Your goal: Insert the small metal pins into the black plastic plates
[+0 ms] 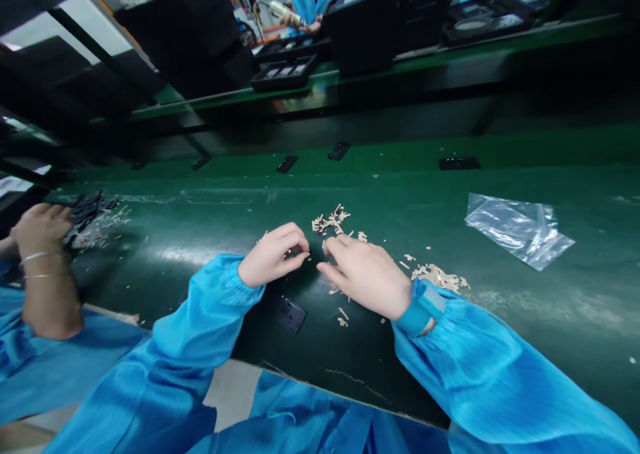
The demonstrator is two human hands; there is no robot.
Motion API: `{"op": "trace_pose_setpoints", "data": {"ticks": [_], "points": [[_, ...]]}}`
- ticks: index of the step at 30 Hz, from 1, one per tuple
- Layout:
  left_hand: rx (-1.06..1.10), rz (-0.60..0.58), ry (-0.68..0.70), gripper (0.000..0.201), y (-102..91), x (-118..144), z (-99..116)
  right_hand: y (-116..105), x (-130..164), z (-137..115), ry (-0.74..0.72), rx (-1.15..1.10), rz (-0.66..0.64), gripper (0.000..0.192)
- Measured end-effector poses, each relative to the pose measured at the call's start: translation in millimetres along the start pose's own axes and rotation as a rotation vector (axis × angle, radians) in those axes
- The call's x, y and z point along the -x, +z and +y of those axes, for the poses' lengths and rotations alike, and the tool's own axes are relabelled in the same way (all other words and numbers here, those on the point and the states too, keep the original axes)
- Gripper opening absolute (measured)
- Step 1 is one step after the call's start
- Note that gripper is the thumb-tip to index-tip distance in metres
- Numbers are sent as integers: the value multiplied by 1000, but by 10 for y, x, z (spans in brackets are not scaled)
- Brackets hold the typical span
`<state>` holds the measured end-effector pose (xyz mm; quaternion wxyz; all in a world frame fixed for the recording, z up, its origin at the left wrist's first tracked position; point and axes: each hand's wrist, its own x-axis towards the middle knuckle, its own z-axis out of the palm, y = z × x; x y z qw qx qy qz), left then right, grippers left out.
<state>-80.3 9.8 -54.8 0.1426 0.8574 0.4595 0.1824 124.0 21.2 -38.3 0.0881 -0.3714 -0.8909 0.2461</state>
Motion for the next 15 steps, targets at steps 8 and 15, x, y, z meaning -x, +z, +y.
{"op": "trace_pose_setpoints", "data": {"ticks": [8, 15], "points": [[967, -83, -49, 8, -105, -339, 325, -186, 86, 65, -355, -334, 390, 15], [1181, -92, -200, 20, -76, -419, 396, -218, 79, 96, -314, -317, 546, 10]]}}
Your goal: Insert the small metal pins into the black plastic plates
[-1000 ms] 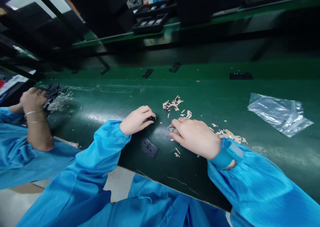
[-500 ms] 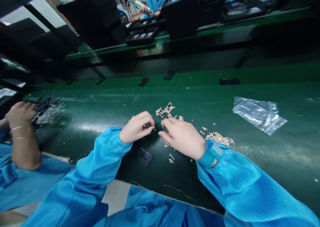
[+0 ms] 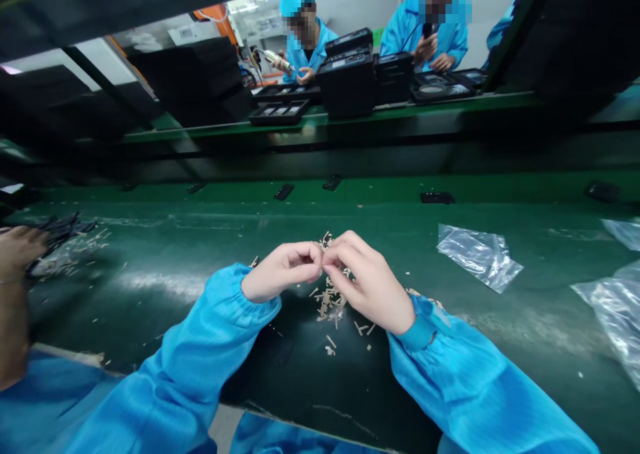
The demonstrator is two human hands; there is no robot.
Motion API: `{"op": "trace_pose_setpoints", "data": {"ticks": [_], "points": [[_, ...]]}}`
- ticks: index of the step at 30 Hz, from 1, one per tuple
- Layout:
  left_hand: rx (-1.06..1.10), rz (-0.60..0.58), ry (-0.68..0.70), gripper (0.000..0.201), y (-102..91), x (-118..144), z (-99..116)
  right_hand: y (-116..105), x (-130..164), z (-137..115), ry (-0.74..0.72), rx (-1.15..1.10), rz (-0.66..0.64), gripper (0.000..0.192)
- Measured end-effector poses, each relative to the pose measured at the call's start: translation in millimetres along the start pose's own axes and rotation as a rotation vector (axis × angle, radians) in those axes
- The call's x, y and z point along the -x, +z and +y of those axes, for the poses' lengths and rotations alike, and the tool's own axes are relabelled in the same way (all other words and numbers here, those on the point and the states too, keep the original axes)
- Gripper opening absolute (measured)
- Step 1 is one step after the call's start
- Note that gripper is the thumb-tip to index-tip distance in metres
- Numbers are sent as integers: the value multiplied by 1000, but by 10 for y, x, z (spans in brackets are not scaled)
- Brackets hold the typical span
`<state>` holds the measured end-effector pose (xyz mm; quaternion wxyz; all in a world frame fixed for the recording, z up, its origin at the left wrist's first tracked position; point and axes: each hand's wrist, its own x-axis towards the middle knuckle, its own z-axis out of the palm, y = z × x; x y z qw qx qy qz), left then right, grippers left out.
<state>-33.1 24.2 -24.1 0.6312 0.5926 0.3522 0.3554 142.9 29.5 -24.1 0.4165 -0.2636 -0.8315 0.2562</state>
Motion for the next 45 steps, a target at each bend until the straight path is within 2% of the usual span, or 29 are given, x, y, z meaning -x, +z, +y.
{"op": "trace_pose_setpoints", "data": {"ticks": [6, 10, 16, 24, 29, 33, 39, 45], "points": [[30, 96, -30, 21, 78, 16, -10, 46, 2, -9, 61, -20, 0, 9], [-166, 176, 64, 16, 100, 29, 26, 57, -3, 1, 122, -25, 11, 10], [-497, 290, 274, 4, 97, 49, 25, 35, -6, 16, 179, -4, 33, 10], [-752, 421, 448, 12, 137, 30, -32, 94, 14, 7, 215, 110, 64, 10], [-918, 436, 555, 11, 157, 36, -90, 117, 30, 9, 174, 147, 25, 8], [-1045, 428, 584, 11, 148, 43, -125, 121, 49, 37, 140, 218, 2, 10], [-1054, 417, 574, 11, 157, 36, -148, 151, 58, 61, 114, 315, 16, 12], [-898, 406, 504, 12, 101, 33, -69, 86, 31, 17, 138, 344, 36, 14]]}}
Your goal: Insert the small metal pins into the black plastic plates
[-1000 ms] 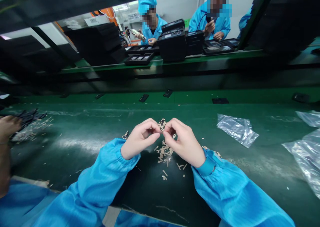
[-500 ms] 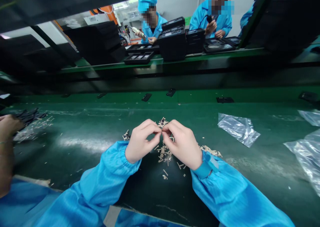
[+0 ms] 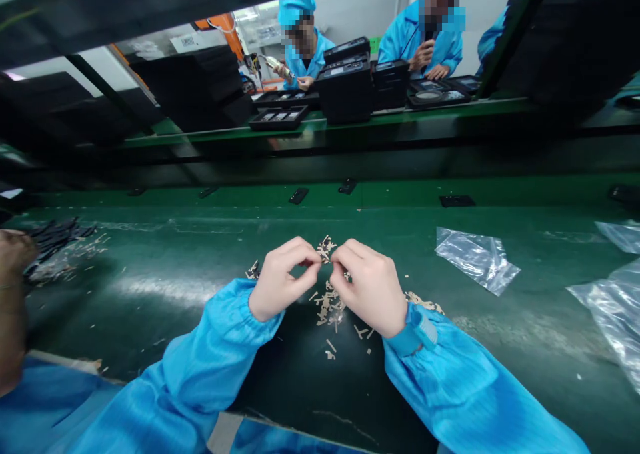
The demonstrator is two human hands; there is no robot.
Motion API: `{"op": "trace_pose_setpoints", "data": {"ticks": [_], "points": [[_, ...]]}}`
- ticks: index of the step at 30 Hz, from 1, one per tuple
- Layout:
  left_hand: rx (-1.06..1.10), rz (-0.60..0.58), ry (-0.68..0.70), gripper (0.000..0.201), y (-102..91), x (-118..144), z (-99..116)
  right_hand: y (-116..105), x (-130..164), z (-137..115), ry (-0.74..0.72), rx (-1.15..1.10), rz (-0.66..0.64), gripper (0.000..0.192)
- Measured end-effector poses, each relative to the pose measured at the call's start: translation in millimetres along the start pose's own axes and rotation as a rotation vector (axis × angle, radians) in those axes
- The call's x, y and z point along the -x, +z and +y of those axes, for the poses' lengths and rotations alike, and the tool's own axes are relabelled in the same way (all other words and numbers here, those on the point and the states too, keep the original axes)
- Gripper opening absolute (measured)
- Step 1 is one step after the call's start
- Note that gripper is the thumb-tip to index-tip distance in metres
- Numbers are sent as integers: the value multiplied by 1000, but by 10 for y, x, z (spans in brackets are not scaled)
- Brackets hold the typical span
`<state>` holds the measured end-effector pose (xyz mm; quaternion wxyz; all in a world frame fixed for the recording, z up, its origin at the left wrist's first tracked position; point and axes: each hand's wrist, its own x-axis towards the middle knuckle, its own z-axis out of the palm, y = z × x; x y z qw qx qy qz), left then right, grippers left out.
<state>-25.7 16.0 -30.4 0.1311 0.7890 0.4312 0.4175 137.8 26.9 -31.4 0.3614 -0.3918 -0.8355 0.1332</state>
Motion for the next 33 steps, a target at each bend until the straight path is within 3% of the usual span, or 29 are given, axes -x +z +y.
{"op": "trace_pose_setpoints", "data": {"ticks": [3, 7, 16, 33], "points": [[36, 8, -26, 12, -63, -28, -15, -50, -14, -5, 11, -25, -9, 14], [13, 13, 41, 12, -84, -34, -8, -66, -19, -13, 24, -66, -28, 18], [-80, 7, 156, 11, -66, -15, 31, -71, -29, -39, 18, -272, -26, 7], [-92, 43, 122, 12, -12, 11, 35, -64, -29, -52, 82, -349, 7, 16]]}}
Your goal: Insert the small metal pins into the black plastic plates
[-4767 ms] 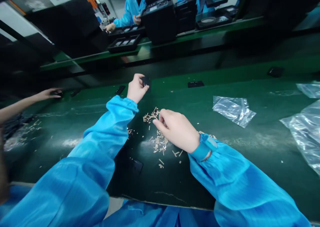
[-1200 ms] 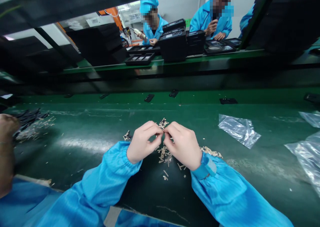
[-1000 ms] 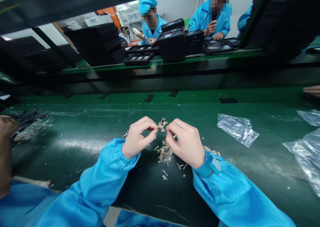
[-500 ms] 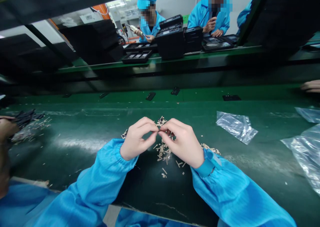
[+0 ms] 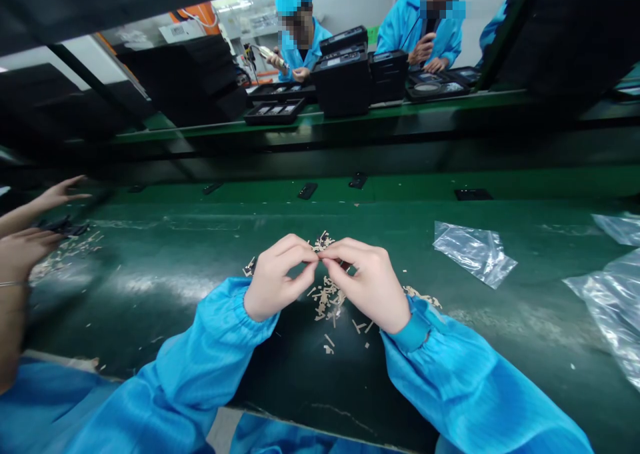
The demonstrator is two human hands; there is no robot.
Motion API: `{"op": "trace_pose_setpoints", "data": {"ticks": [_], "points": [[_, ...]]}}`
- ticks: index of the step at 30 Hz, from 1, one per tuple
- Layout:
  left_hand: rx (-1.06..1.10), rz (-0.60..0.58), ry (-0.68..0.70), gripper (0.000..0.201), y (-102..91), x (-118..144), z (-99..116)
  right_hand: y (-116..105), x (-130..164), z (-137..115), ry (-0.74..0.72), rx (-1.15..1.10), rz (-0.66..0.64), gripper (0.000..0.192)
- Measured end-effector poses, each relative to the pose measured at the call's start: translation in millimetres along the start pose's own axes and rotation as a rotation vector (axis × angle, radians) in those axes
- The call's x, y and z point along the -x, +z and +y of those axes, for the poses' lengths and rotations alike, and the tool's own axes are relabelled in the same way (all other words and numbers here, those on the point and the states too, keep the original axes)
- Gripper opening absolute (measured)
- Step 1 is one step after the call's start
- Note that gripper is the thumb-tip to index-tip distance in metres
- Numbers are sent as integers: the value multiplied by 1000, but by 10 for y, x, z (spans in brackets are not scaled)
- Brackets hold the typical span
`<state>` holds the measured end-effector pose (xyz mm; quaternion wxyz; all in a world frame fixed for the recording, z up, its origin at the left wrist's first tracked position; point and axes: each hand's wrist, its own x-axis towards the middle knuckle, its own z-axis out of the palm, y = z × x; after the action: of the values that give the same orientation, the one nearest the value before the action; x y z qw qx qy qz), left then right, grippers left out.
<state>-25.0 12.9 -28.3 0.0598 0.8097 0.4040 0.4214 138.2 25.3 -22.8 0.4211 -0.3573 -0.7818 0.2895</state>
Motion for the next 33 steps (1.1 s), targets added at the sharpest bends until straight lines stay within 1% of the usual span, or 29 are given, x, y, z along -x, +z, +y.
{"op": "trace_pose_setpoints", "data": {"ticks": [4, 8, 11, 17, 23, 26, 31, 33], "points": [[7, -9, -15, 12, -13, -5, -4, -1, 3, 2, 17, 34, 51, 15], [-6, 15, -47, 13, -42, -18, -19, -13, 3, 0, 41, 113, 117, 13], [-76, 24, -9, 13, -36, -12, -14, 9, 11, -14, 9, 136, 95, 11], [-242, -30, 80, 14, 12, 37, 28, 73, 58, -29, -68, 255, 81, 11], [-304, -58, 143, 13, 22, 63, 45, 86, 66, -23, -113, 368, 56, 13], [-265, -58, 128, 13, 22, 54, 52, 85, 54, -36, -112, 374, 51, 14], [-40, 29, -21, 12, -32, -16, 33, 30, 26, -48, -68, 250, 106, 15], [-11, 55, -56, 12, -68, -39, -5, -3, 18, -47, -48, 201, 128, 15]]}}
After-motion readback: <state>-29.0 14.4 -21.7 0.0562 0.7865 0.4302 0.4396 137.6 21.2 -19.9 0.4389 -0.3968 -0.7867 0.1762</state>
